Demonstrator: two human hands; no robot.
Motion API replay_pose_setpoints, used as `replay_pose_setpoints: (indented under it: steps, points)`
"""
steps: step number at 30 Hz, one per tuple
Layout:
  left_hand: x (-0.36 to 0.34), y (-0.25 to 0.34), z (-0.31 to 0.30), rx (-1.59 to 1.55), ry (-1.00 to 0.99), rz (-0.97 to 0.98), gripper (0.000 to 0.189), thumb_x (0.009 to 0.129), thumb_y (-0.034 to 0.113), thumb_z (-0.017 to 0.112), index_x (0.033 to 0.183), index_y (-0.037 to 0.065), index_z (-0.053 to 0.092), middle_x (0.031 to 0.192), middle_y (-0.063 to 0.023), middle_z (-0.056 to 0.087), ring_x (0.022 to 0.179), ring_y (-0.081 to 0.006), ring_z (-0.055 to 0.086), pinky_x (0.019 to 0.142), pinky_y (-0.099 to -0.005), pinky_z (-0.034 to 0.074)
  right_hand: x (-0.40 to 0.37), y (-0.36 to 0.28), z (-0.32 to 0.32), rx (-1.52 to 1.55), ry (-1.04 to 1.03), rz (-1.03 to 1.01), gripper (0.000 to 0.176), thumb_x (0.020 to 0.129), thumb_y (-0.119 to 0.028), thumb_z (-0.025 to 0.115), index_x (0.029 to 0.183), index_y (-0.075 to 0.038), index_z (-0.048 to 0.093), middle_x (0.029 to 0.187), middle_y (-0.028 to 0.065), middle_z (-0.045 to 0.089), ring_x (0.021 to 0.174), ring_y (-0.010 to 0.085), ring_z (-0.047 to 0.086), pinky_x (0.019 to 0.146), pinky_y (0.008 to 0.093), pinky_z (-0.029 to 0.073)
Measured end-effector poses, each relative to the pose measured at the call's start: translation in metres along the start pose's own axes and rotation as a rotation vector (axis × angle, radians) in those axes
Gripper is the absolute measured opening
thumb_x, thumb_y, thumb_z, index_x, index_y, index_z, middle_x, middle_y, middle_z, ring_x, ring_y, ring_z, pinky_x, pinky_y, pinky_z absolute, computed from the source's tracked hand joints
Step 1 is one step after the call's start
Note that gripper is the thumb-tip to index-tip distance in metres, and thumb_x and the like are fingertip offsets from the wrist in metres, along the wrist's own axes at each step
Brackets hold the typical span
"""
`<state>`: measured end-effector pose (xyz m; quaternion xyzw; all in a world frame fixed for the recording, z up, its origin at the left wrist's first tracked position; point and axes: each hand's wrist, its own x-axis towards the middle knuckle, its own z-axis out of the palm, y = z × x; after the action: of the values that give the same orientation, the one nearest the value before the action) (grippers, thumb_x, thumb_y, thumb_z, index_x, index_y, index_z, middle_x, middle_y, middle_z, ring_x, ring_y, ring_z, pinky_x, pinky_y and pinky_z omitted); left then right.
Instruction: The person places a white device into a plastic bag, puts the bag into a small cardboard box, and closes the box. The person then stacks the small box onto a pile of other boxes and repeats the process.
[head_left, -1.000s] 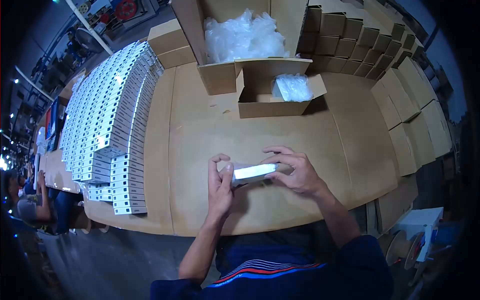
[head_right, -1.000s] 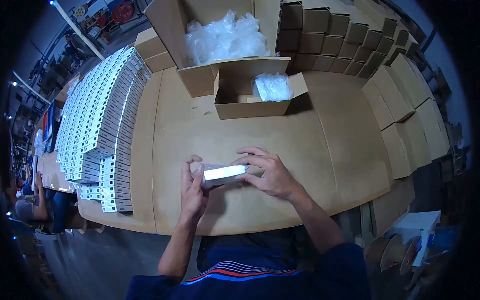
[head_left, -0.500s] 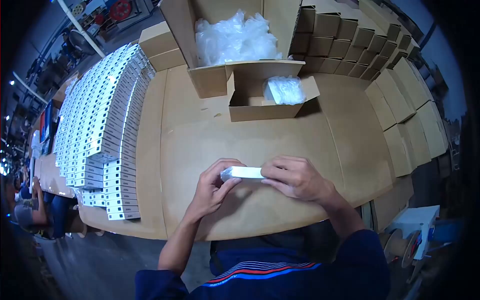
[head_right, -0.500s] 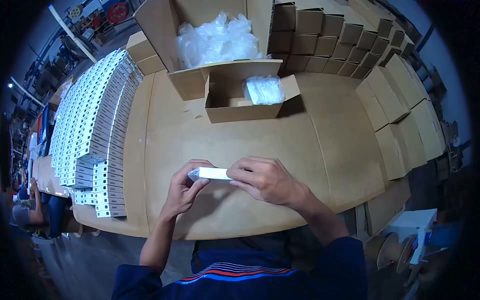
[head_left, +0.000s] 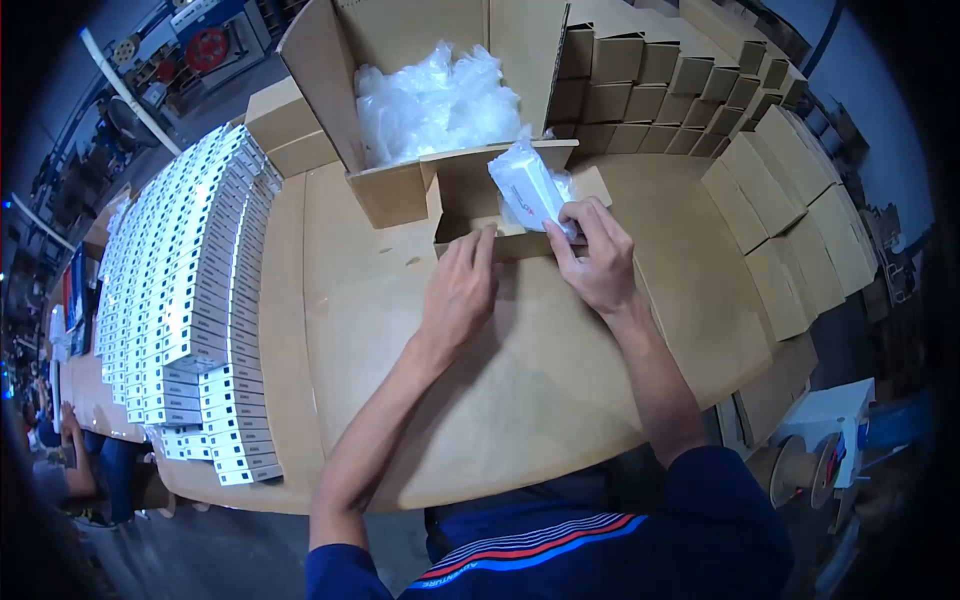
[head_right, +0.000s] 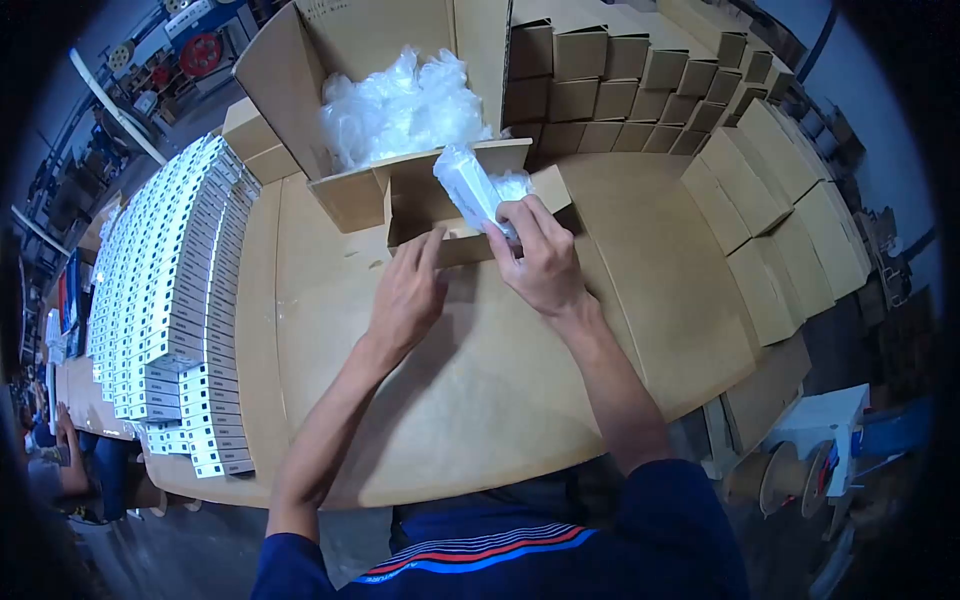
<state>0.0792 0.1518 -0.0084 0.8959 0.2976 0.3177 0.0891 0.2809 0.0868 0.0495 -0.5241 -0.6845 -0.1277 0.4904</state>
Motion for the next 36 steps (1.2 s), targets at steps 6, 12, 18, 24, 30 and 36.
replay_pose_setpoints:
  steps: [6,12,18,24,30,36]
  points:
    - [0.020,0.009,0.017,0.260,0.129,0.004,0.040,0.087,0.013,0.064,0.126,0.004,0.061,0.110,-0.0135,0.059,0.110,-0.0278,0.056,0.099,-0.0444,0.043,-0.002,0.002,0.028,-0.030,0.024,0.059,0.024,0.085,-0.001,0.077,0.104,-0.002,0.063,0.090,0.0147,0.061,0.074,0.0353,0.066,0.063,0.0442,0.056]
    - [0.019,-0.008,0.029,0.194,0.162,-0.057,0.029,0.088,0.009,0.063,0.117,0.009,0.063,0.104,-0.0088,0.060,0.095,-0.0258,0.058,0.087,-0.0417,0.045,-0.008,0.000,0.054,-0.032,0.068,0.118,0.024,0.087,0.000,0.076,0.108,0.000,0.063,0.093,0.0132,0.065,0.069,0.0276,0.066,0.055,0.0362,0.057]
    - [0.014,-0.010,0.033,0.146,0.211,-0.060,0.024,0.086,0.008,0.070,0.108,0.013,0.066,0.107,-0.0049,0.063,0.093,-0.0248,0.060,0.085,-0.0409,0.044,-0.015,0.002,0.063,-0.100,0.021,0.214,0.023,0.088,-0.004,0.075,0.109,-0.002,0.064,0.095,0.0161,0.065,0.076,0.0366,0.068,0.063,0.0442,0.056]
    - [0.009,-0.006,0.033,0.159,0.240,-0.010,0.029,0.082,0.004,0.067,0.109,0.014,0.065,0.108,-0.0042,0.062,0.094,-0.0245,0.060,0.087,-0.0418,0.044,-0.009,0.002,0.067,-0.226,-0.078,0.294,0.017,0.084,-0.007,0.079,0.093,0.000,0.066,0.089,0.0179,0.065,0.075,0.0403,0.066,0.065,0.0488,0.052]
    - [0.006,-0.004,0.030,0.118,0.246,0.026,0.030,0.081,0.005,0.065,0.109,0.015,0.067,0.108,-0.0049,0.063,0.097,-0.0253,0.060,0.089,-0.0409,0.045,0.000,0.000,0.076,-0.356,-0.270,0.441,0.014,0.085,-0.012,0.077,0.093,-0.001,0.071,0.093,0.0191,0.065,0.082,0.0422,0.068,0.070,0.0512,0.055]
    - [-0.017,0.006,-0.002,-0.124,0.296,0.063,0.048,0.076,0.000,0.069,0.123,0.003,0.062,0.128,-0.0182,0.058,0.127,-0.0393,0.055,0.109,-0.0512,0.046,0.016,-0.007,0.058,-0.530,-0.480,0.499,0.023,0.095,-0.024,0.064,0.098,-0.007,0.079,0.121,0.0188,0.066,0.094,0.0436,0.070,0.084,0.0563,0.056]
